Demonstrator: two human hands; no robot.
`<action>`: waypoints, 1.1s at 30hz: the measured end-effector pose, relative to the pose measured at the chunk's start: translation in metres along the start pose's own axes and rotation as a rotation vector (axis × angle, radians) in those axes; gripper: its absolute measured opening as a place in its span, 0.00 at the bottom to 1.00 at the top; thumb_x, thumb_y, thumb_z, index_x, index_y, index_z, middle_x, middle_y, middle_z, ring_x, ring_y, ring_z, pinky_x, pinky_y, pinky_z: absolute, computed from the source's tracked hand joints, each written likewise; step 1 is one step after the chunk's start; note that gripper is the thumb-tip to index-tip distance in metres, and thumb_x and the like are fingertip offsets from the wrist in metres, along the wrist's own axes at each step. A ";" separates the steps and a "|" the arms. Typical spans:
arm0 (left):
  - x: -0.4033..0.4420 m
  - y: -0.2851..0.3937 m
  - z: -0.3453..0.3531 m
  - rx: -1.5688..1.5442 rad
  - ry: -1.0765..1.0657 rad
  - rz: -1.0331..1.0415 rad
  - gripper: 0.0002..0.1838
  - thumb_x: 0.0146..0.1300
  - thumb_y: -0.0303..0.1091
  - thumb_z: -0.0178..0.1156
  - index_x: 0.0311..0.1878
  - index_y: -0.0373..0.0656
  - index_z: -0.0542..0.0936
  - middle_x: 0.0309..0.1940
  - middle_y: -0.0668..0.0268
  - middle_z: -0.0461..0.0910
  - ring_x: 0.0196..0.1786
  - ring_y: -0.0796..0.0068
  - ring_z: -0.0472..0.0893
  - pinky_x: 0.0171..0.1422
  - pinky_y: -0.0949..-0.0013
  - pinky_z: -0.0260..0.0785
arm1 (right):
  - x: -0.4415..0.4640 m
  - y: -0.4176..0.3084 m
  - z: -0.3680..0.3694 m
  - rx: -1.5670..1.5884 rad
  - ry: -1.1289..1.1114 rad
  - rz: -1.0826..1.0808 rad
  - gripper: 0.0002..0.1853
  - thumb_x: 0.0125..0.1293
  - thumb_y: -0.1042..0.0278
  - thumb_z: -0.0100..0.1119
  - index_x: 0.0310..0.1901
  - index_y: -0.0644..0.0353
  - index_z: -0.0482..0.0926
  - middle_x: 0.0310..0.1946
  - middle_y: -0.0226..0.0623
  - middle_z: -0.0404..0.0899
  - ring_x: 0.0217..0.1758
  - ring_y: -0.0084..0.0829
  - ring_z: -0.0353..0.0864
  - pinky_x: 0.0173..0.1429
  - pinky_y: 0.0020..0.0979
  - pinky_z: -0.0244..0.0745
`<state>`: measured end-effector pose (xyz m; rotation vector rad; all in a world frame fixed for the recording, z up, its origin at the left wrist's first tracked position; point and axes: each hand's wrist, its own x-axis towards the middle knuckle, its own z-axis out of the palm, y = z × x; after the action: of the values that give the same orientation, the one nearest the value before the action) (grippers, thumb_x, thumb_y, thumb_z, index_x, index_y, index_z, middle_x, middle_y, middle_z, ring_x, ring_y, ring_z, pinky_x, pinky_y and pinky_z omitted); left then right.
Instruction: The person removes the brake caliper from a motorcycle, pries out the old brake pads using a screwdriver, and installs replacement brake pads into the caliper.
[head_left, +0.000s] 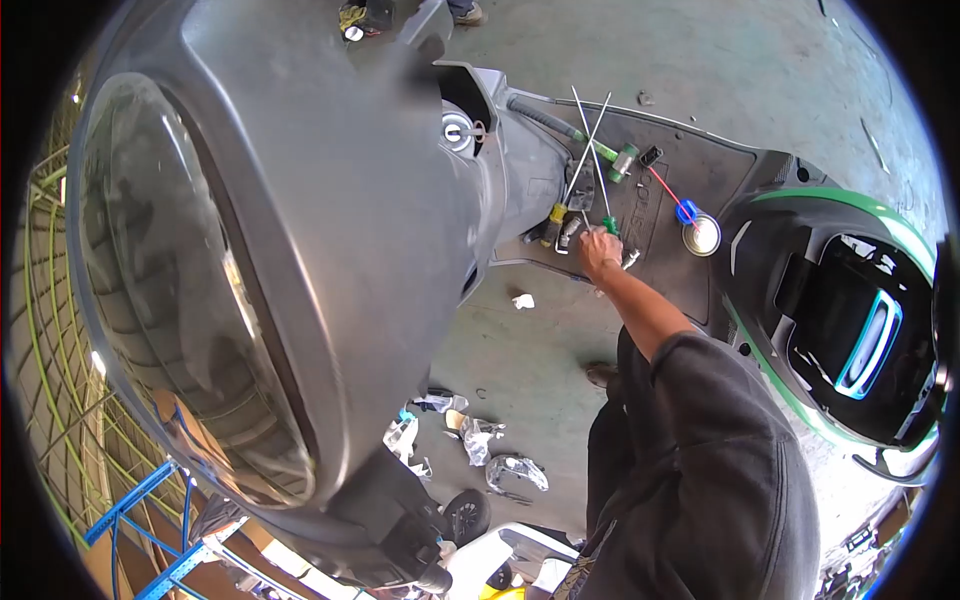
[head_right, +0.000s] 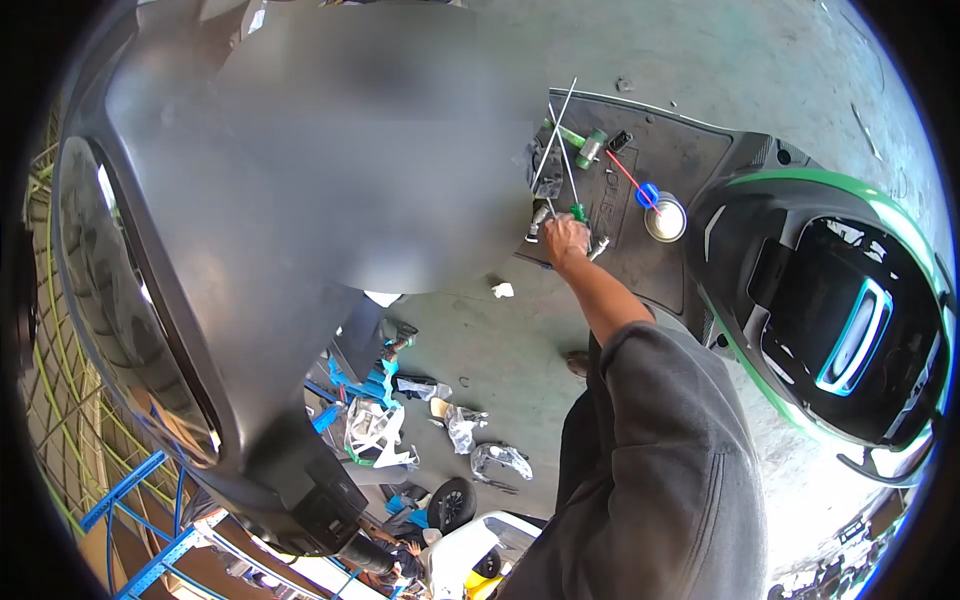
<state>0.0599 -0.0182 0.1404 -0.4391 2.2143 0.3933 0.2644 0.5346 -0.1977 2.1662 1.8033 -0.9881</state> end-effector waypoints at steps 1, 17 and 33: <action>0.002 -0.002 -0.001 -0.001 -0.005 0.007 0.14 0.66 0.41 0.58 0.48 0.41 0.78 0.38 0.60 0.83 0.33 0.68 0.82 0.36 0.66 0.74 | 0.001 0.004 -0.005 0.049 -0.029 -0.094 0.15 0.68 0.61 0.44 0.45 0.58 0.79 0.44 0.45 0.78 0.43 0.44 0.84 0.42 0.41 0.80; 0.133 -0.123 -0.002 -0.087 -0.077 0.058 0.15 0.66 0.41 0.58 0.47 0.40 0.78 0.38 0.60 0.83 0.33 0.68 0.82 0.37 0.65 0.75 | -0.030 0.002 0.025 -0.081 0.231 -0.333 0.11 0.63 0.65 0.49 0.35 0.52 0.84 0.37 0.38 0.84 0.43 0.36 0.85 0.39 0.38 0.78; -0.018 -0.014 0.052 0.013 -0.947 0.801 0.20 0.64 0.34 0.63 0.56 0.38 0.72 0.46 0.65 0.79 0.49 0.73 0.78 0.52 0.70 0.72 | -0.531 0.135 -0.111 0.589 -0.136 -0.719 0.19 0.51 0.62 0.65 0.41 0.68 0.77 0.30 0.51 0.80 0.33 0.41 0.81 0.38 0.40 0.74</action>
<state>0.1115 -0.0061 0.1207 0.5864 1.3528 0.7985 0.4011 0.1205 0.1525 1.5936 2.5128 -1.9664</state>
